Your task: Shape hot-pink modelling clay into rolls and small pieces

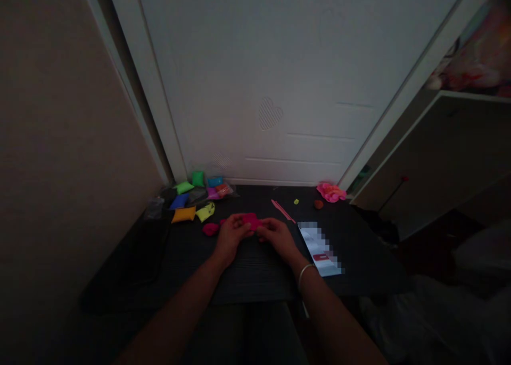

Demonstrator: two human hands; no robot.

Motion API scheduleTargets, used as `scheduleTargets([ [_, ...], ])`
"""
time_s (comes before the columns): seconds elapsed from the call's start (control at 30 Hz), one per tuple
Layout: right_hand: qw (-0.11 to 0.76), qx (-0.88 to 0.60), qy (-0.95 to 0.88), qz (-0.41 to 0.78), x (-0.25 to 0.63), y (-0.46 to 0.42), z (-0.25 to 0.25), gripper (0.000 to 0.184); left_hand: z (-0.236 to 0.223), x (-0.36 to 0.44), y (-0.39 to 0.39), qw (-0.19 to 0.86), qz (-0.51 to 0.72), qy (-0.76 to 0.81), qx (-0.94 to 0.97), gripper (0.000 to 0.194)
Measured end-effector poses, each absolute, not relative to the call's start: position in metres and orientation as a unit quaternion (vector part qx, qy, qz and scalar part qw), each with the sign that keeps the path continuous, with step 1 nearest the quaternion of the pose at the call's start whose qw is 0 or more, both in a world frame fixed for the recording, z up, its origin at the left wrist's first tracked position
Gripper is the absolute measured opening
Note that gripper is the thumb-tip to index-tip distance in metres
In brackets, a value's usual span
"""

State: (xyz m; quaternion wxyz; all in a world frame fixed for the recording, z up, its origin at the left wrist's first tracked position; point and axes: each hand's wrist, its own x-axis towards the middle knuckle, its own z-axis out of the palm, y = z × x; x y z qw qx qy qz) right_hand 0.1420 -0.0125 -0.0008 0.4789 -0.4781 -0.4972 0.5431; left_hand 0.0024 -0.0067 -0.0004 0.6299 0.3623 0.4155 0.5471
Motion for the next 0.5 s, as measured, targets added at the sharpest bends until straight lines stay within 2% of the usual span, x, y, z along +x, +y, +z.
scheduleTargets([
  [0.13,0.507,-0.489,-0.488,0.515,0.1445,-0.0118,-0.0015,0.026,-0.0019,0.0038,-0.0076,0.653,0.520,0.405,0.373,0.035],
  [0.3,0.502,-0.483,-0.509,0.506,0.1446,-0.0137,0.0024,0.026,-0.0019,0.0040,-0.0086,0.653,0.473,0.417,0.419,0.026],
  [0.5,0.512,-0.492,-0.500,0.496,0.1428,-0.0140,0.0041,0.024,-0.0012,0.0041,-0.0091,0.652,0.471,0.424,0.415,0.027],
])
